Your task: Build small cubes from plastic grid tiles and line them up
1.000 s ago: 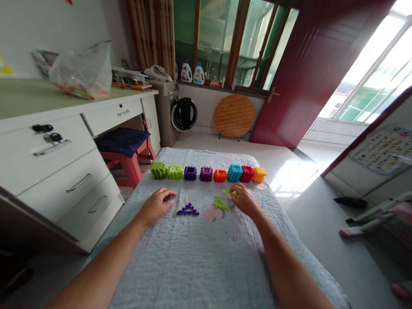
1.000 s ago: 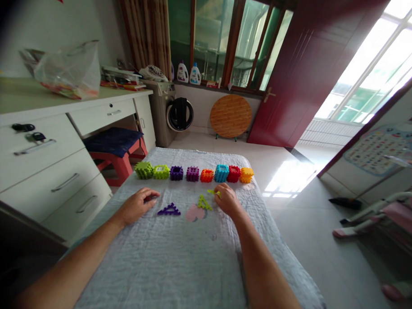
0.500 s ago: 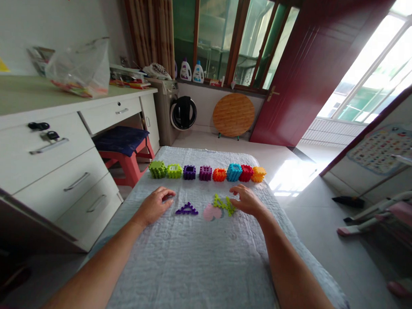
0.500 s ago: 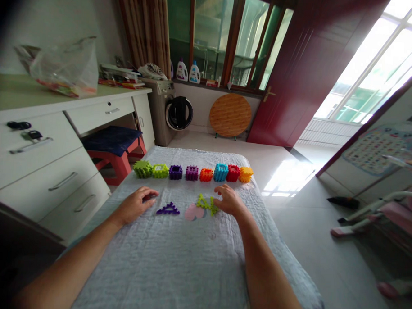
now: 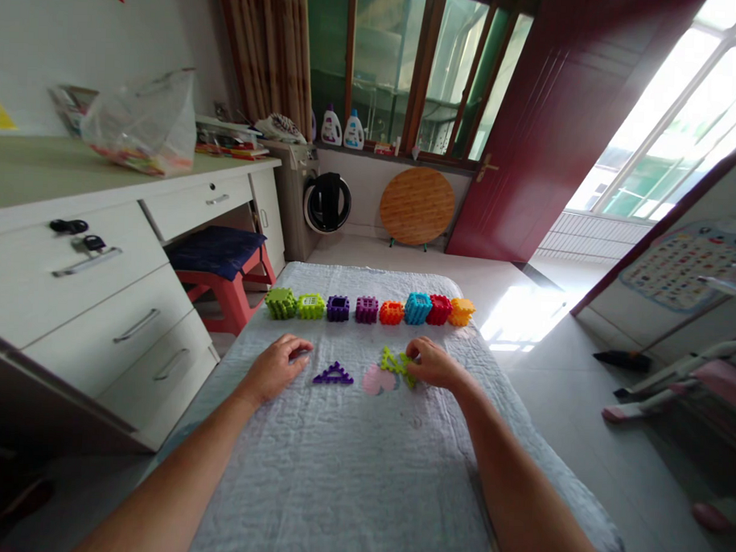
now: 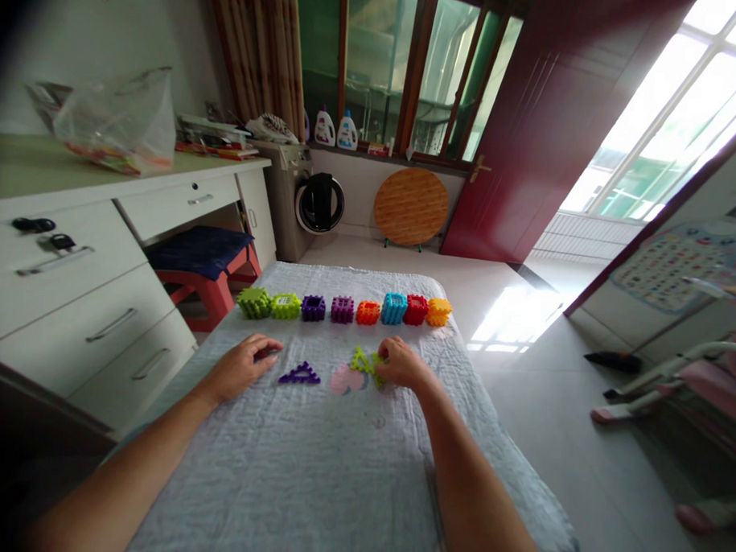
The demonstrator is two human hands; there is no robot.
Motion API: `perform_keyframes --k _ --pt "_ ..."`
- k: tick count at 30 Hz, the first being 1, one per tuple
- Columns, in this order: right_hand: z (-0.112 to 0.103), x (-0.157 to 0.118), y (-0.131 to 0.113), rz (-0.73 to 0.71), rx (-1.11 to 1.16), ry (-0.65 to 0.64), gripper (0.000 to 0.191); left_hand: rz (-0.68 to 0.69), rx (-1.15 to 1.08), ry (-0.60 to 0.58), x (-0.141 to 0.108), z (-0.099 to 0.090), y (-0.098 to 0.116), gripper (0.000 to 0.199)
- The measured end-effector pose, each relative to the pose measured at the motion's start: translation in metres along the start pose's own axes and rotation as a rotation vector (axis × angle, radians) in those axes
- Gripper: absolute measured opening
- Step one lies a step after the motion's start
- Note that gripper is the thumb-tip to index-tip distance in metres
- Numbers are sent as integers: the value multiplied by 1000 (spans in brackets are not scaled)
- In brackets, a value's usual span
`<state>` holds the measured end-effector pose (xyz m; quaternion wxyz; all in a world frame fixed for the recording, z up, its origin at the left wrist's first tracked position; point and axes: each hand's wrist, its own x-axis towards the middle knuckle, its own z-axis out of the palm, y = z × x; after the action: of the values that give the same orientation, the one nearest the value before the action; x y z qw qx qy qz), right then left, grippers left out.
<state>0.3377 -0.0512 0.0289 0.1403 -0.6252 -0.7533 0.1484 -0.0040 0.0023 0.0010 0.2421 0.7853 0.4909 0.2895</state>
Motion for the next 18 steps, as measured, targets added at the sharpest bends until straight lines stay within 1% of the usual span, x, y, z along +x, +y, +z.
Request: perform_keyframes --k 4,7,9,11,14,16,18 --pt "3 1 -6 39 -69 5 16 2 2 4 0 0 -1 25" --pt "1 1 -5 69 -63 13 18 7 4 6 0 1 -2 25" --pt "0 2 -1 81 -22 48 19 8 3 4 0 1 -2 25" --pt "-1 3 4 90 2 125 20 5 2 2 0 1 -2 25" --pt "1 5 9 102 -44 241 19 1 -6 5 0 1 -1 26" --pt "3 6 9 81 -44 249 18 1 -9 6 0 0 0 26" --pt "2 6 9 39 12 239 21 -1 -7 7 0 0 1 27"
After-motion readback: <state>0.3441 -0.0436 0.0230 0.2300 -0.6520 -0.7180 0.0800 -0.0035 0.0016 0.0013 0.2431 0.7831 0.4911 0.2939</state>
